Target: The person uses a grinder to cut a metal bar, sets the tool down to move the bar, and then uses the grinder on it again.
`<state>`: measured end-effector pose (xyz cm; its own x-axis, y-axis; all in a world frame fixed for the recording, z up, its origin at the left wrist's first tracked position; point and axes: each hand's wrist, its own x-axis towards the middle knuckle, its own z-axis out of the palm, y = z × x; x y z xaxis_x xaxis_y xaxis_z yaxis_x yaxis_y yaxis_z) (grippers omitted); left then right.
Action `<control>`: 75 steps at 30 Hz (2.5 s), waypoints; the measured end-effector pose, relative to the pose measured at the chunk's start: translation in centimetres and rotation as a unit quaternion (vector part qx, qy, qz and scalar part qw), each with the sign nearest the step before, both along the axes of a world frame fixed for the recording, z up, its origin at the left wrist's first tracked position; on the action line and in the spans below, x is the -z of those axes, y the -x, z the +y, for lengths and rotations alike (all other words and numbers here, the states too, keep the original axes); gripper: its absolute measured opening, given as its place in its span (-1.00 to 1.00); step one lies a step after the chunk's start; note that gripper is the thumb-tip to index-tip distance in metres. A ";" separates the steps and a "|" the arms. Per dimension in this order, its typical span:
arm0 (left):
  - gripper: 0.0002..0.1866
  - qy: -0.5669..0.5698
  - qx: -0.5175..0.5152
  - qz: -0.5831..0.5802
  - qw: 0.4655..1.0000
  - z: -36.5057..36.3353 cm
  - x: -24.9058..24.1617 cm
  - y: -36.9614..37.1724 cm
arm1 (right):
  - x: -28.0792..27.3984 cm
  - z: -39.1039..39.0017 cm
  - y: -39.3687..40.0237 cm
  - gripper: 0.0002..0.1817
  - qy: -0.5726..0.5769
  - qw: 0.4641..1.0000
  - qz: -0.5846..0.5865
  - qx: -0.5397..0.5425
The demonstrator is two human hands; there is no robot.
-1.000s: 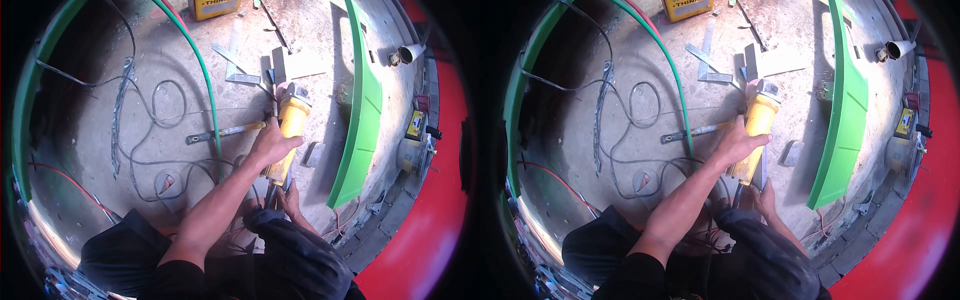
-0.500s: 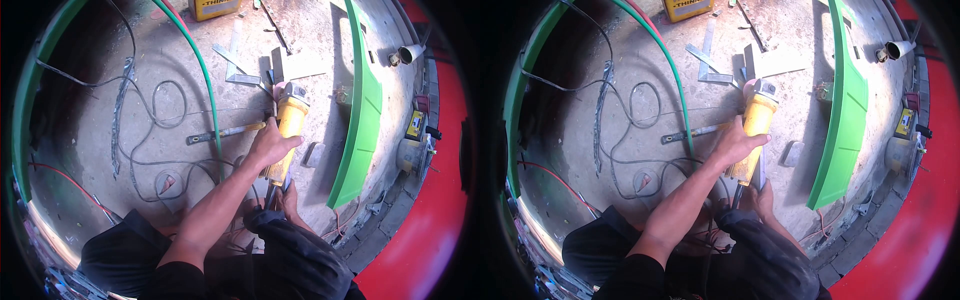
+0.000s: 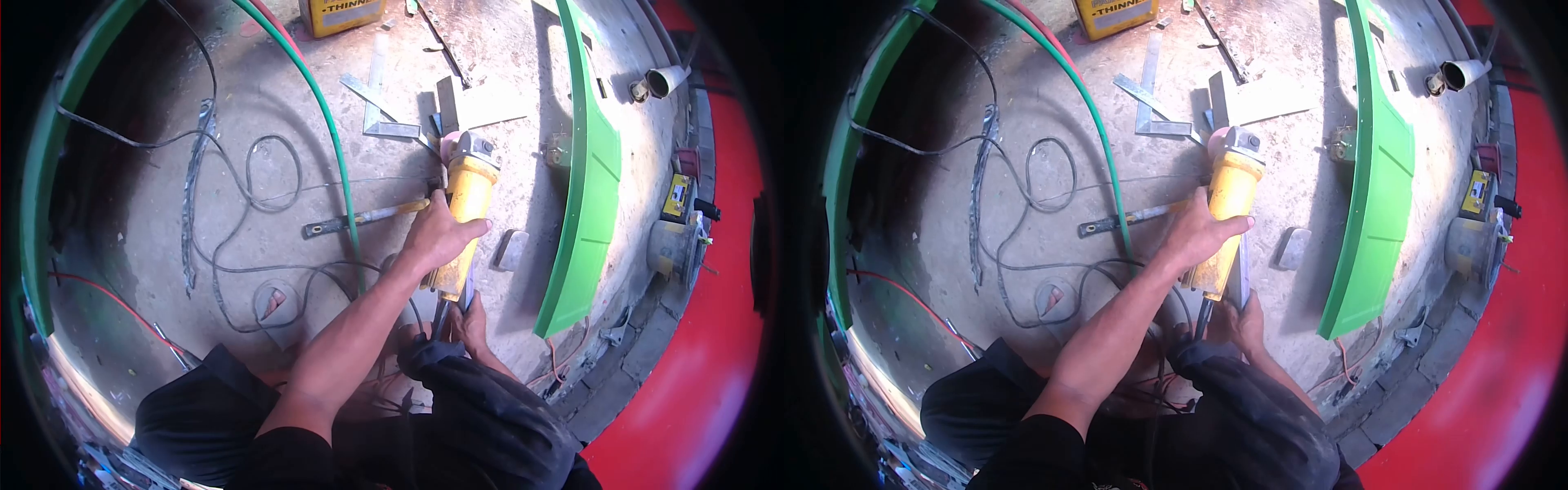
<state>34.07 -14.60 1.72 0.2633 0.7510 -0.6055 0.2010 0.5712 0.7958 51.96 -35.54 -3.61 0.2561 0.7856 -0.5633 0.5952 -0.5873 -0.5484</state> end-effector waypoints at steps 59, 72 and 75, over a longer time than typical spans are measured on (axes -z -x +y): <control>-0.05 0.001 -0.004 -0.040 0.999 0.0 0.7 -0.7 | 2.3 -0.3 -4.0 -0.42 0.071 0.984 0.156 0.040; -0.13 -0.020 -0.022 -0.024 0.999 1.3 0.6 -1.4 | 1.7 -0.3 -3.5 -0.48 0.041 0.979 0.193 0.052; -0.06 -0.004 -0.024 -0.034 0.999 1.1 0.3 -1.3 | 1.5 -0.3 -3.1 -0.48 0.023 0.980 0.187 0.057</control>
